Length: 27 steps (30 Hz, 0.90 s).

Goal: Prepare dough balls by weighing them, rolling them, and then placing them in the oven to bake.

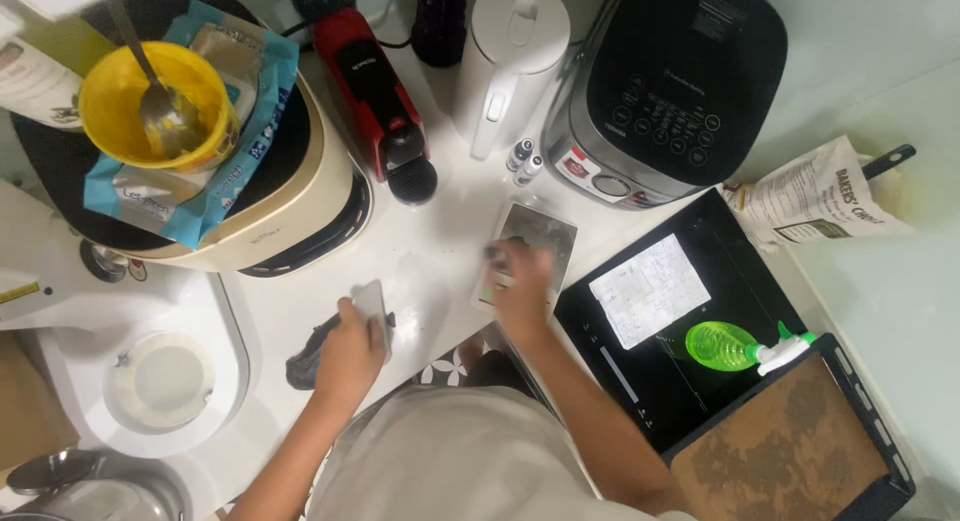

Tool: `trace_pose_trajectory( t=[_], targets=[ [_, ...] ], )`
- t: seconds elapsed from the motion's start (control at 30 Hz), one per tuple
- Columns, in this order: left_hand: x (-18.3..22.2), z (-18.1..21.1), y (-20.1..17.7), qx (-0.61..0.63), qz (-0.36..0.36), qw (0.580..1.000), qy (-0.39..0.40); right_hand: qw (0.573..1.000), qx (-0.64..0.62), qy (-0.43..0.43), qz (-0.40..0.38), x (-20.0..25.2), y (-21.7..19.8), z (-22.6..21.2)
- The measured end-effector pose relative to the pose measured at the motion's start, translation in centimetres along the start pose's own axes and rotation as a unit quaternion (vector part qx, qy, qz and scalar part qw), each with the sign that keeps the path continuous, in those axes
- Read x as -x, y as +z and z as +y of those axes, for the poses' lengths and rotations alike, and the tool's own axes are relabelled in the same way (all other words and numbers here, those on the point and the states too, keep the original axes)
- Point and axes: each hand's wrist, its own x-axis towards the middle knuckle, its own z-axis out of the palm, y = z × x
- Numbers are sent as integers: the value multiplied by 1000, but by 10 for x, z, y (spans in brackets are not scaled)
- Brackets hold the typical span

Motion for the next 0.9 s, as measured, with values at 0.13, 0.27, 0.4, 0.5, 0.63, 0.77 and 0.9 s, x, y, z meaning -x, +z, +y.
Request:
trace_pose_trajectory(
  t=[0.13,0.27,0.4,0.5,0.63,0.77,0.9],
  targets=[
    [29,-3,-21,7,10,999,-38,965,250,-75,7,-19,-52,-8],
    [33,-4,-25,38,10,999,-38,991,40,-112,-67,-10,-18,-18],
    [29,5,-23,100,-56,986,-118,958,-88,-124,-244,22,55,-35],
    [28,-3,-19,36,10,999,-38,945,-82,-162,-272,26,67,-64],
    [34,0,-28,44,53,997,-18,950,-123,-110,-265,40,88,-59],
    [41,5,-35,51,32,995,-77,952,-168,-94,-239,42,89,-61],
    [44,6,-34,44,47,997,-47,952,-149,-141,-225,33,73,-76]
  ],
)
